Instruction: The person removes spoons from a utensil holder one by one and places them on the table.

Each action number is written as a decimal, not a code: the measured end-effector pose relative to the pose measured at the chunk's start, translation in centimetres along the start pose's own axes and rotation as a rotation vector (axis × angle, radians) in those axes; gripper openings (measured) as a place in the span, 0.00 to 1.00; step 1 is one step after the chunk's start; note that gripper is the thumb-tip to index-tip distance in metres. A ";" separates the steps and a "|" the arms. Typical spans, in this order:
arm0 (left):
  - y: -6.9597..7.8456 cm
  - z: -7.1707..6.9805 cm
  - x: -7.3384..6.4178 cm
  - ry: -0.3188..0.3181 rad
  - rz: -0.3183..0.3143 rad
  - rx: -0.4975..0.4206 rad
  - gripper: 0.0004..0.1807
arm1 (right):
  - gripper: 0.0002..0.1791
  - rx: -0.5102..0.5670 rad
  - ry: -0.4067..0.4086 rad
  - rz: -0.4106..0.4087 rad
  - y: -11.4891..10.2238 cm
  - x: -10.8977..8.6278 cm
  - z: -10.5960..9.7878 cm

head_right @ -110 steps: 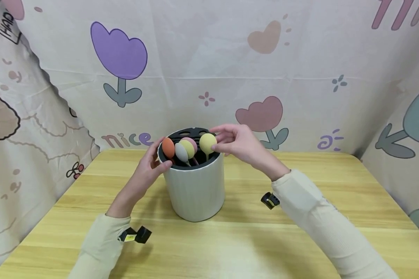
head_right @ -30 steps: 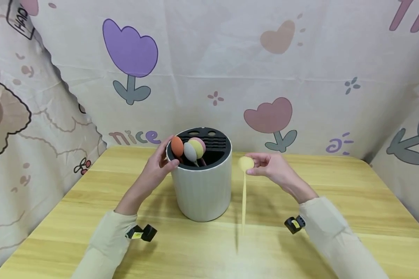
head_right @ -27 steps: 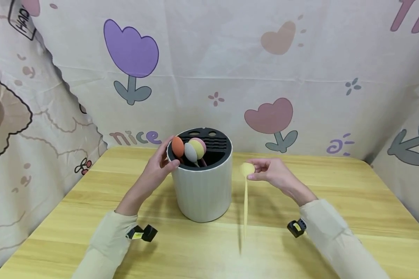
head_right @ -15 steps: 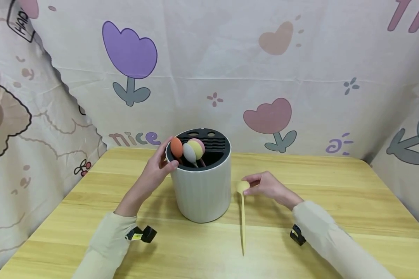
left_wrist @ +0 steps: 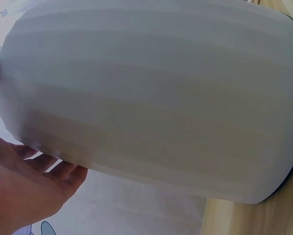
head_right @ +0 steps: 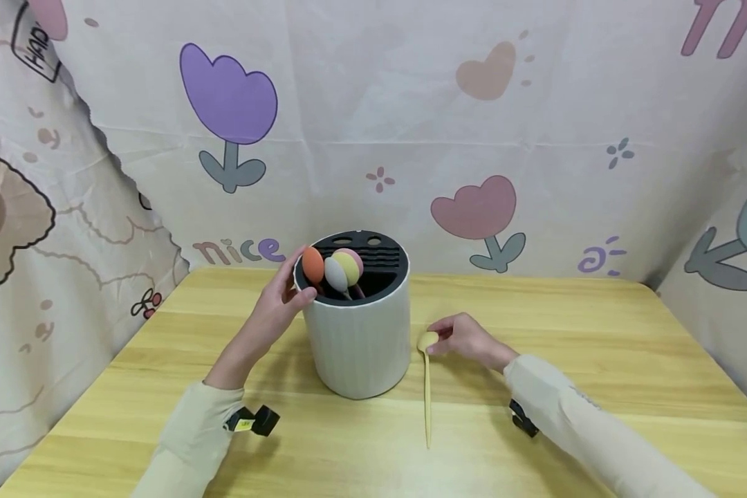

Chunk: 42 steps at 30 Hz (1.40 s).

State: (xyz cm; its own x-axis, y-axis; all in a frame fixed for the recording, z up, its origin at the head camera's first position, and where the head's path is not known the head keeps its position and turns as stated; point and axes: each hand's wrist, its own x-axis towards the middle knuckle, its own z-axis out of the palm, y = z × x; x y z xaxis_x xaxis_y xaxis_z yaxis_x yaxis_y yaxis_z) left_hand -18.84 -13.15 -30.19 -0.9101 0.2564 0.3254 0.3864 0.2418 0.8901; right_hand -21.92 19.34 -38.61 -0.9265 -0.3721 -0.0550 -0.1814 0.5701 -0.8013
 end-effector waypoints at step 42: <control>-0.1 0.0 0.0 0.002 -0.005 0.019 0.45 | 0.20 0.205 0.259 -0.221 -14.5 -5.3 -4.2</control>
State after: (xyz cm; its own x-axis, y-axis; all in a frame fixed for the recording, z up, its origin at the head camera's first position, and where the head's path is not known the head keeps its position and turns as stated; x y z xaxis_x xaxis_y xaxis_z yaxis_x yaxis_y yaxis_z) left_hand -18.83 -13.16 -30.26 -0.9124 0.2533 0.3217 0.3846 0.2613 0.8853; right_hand -15.71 16.12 -24.25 -0.9298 -0.2574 0.2630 -0.3403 0.3294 -0.8807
